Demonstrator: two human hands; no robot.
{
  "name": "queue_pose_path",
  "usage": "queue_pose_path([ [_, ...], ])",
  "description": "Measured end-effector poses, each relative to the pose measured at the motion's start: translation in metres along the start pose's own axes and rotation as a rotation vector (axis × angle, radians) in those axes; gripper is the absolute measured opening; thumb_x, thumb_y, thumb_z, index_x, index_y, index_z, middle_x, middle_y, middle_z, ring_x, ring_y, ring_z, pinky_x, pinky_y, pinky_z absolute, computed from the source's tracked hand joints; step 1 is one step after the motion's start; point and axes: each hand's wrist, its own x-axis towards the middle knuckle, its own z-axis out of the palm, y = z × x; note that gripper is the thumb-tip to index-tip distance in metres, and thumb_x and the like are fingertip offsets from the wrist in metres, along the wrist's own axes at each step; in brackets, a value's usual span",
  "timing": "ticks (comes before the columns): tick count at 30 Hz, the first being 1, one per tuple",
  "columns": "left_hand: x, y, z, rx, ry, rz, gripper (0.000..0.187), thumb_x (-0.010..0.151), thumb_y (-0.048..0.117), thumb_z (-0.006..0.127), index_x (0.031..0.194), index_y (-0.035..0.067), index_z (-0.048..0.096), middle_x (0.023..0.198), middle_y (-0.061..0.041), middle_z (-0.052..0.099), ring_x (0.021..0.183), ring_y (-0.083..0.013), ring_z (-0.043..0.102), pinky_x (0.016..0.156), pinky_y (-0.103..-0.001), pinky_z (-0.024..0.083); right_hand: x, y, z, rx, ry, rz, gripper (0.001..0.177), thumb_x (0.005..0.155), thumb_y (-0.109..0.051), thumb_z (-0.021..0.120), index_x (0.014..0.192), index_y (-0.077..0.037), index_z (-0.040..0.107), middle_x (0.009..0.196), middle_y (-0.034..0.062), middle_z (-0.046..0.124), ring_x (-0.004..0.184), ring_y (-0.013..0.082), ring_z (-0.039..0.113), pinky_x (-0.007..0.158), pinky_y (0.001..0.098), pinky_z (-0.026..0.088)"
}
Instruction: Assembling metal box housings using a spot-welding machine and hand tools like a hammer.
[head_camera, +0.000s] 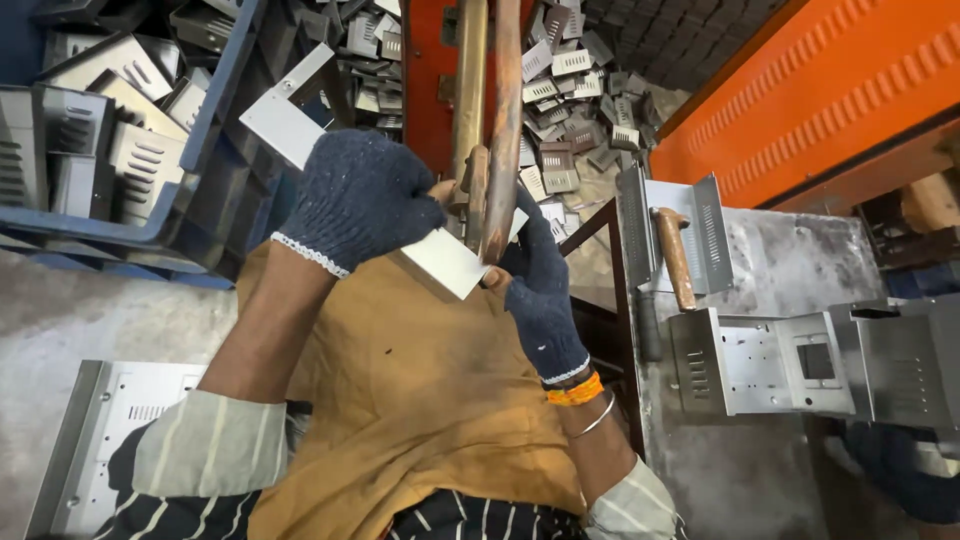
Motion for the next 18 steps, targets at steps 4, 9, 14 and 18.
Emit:
queue_pose_path([
  [4,0.003,0.001,0.004,-0.018,-0.048,-0.006,0.035,0.085,0.042,0.073,0.069,0.012,0.081,0.049,-0.011,0.063,0.040,-0.0263,0.057,0.047,-0.042,0.047,-0.004,0.022,-0.012,-0.176,0.099,-0.006,0.089,0.083,-0.026,0.080,0.158,-0.001,0.041,0.122,0.0017,0.057,0.080,0.0058,0.052,0.071,0.0233,0.048],
  [9,0.003,0.007,0.000,0.017,-0.044,-0.006,0.033,0.086,0.039,0.072,0.067,0.012,0.081,0.050,-0.011,0.062,0.041,-0.0280,0.057,0.048,-0.042,0.047,-0.005,0.019,-0.012,-0.077,0.083,-0.068,0.081,0.084,-0.020,0.078,0.156,0.001,0.048,0.098,-0.0012,0.055,0.083,0.0050,0.056,0.074,0.0225,0.048],
  [14,0.001,0.005,0.003,0.003,-0.060,-0.004,0.035,0.083,0.041,0.073,0.065,0.011,0.079,0.051,-0.013,0.062,0.044,-0.0315,0.059,0.049,-0.045,0.047,-0.001,0.060,-0.036,0.001,0.063,-0.053,0.074,0.086,-0.012,0.077,0.151,0.000,0.043,0.115,0.0047,0.062,0.092,0.0114,0.063,0.078,0.0256,0.055],
  [18,0.016,0.005,-0.001,-0.007,-0.124,-0.022,0.035,0.081,0.041,0.072,0.065,0.010,0.078,0.054,-0.016,0.063,0.048,-0.0345,0.061,0.053,-0.046,0.050,0.009,-0.003,-0.009,0.080,-0.018,-0.088,0.069,0.100,-0.026,0.068,0.160,-0.001,0.042,0.144,0.0070,0.060,0.114,0.0133,0.062,0.093,0.0245,0.053],
])
